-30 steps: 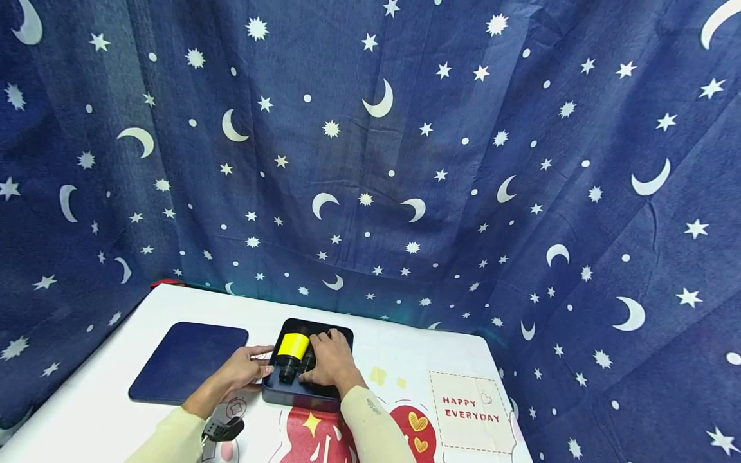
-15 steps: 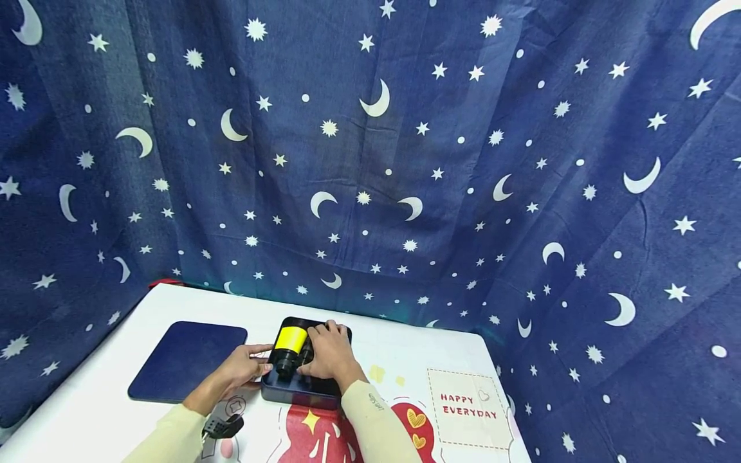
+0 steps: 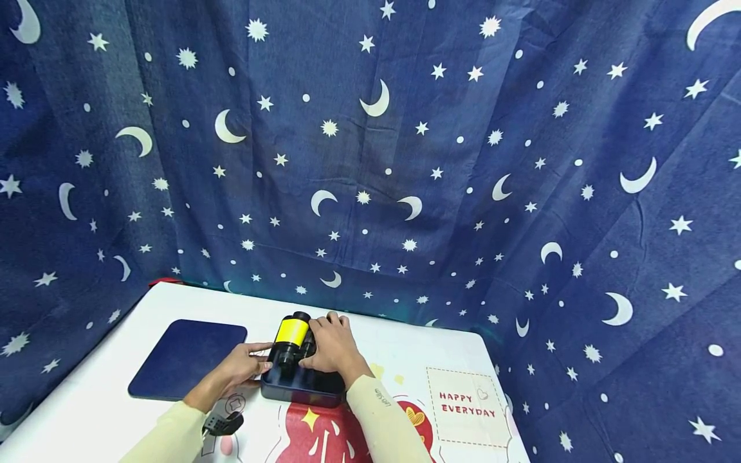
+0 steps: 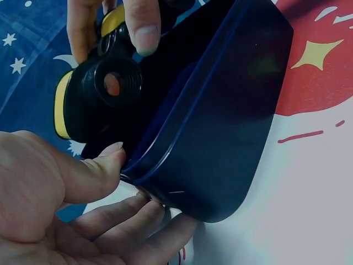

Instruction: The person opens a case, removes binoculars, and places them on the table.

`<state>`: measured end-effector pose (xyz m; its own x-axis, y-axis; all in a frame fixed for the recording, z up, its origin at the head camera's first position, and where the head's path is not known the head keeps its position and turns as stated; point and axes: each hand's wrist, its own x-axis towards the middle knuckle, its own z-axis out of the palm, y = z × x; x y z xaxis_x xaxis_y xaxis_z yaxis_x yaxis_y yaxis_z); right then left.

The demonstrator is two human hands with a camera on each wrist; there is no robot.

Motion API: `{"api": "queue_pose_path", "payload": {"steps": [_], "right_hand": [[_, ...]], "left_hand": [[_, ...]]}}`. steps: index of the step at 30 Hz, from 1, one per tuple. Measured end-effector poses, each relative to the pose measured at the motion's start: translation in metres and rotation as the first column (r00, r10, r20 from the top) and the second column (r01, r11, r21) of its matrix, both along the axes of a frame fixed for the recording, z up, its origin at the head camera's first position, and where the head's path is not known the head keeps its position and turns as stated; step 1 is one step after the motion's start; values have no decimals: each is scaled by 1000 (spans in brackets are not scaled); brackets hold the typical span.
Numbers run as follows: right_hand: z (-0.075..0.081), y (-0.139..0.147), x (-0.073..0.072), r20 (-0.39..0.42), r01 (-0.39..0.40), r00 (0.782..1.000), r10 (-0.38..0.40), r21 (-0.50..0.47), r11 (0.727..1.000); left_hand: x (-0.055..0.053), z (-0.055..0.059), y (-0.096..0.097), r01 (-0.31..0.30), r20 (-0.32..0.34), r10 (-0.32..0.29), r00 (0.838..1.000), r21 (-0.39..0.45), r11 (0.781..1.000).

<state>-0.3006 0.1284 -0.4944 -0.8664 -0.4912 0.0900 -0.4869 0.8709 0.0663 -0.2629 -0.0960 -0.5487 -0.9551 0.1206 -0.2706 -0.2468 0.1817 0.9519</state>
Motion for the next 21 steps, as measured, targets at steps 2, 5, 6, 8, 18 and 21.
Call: {"api": "queue_pose_path", "payload": {"steps": [2,5,6,8,18,21], "right_hand": [[2,1,0,-4,-6,1000,6,-5,1000],[6,4,-1,-4,-12,1000,12,-24,1000],[8,5,-1,0,-11,1000,11,-29,1000],[13,8,-1,1,-13,1000,13,-48,999],[25,26,1,14,-4,1000,6,-108,994],[25,30,2,24,3,1000,0,-121,993]], "left_hand": [[0,1,-1,1,2,-1,1000,-1,1000],[-1,3,-1,-6,14,6,1000,2,1000],[-1,3,-1,-5,17,5,1000,2,1000],[-2,5,-1,-6,22,6,1000,6,1000],[-2,6,-6,-2,12,2,1000,2,1000],[-1,6,-8,11,11,-12,1000,11,1000]]}}
